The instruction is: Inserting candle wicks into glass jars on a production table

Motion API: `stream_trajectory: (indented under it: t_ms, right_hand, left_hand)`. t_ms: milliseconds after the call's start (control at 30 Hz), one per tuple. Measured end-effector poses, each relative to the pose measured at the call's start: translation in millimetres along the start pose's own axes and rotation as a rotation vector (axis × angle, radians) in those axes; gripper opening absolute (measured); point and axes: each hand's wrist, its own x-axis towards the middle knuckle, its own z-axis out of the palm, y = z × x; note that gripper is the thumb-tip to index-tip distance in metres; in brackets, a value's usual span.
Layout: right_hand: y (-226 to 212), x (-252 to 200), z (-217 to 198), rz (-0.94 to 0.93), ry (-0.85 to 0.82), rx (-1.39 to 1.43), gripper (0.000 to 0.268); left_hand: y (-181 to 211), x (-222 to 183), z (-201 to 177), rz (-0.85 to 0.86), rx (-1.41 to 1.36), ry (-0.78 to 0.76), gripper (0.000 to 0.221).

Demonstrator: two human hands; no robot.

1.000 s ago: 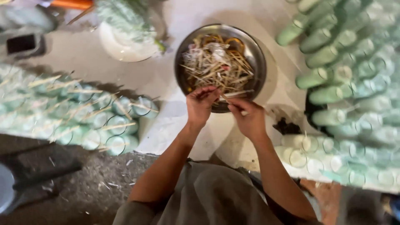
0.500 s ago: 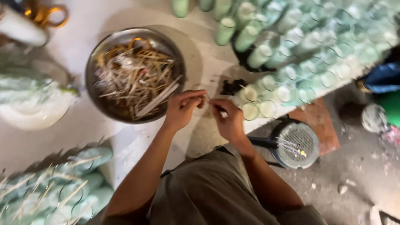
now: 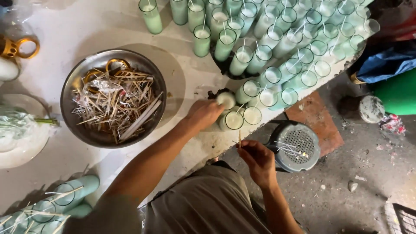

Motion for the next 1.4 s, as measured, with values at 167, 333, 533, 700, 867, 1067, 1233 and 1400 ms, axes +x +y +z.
stream_trajectory:
  t_ms: [167,333,533,700,867,1067,1233,1400]
  right_hand:
    - [4,16,13,-0.157,-0.150,-0.141,0.019]
    - [-19,29,53,-0.297,-0.316,-0.415,0.016]
    - [-11,42,86,-0.512,-0.439,-0.770,0.022]
    - [-4,50,100,-0.607,-0.497,-0.847,0.022]
    - [-4,52,107,-0.591,-0.492,-0.861,0.027]
    - [13,60,101,-0.621,-0.460,-0.885,0.026]
    - [12,60,103,-0.573,-0.434,-0.873,0.025]
    - [21,57,124,-0.666,-0.454,-0.941,0.026]
  left_hand:
    - [0,-55,-194,-0.058,0.100,-0.101,0.010]
    - [4,-139,-197,-0.217,-0.003,0.030,0.015]
    - [25,-164,-209,-0.655,-0.289,0.235,0.015]
    - [27,-146,-216,-1.160,-0.825,0.452,0.041]
    - [11,-128,-212,-0.996,-0.819,0.478,0.010]
    - [-18,-106,-194,-0.780,-0.814,0.409,0.008]
    - [-25,-103,-189,-0.802,-0.954,0.415,0.010]
    - [-26,-120,-198,-0.884,-1.081,0.402,0.010]
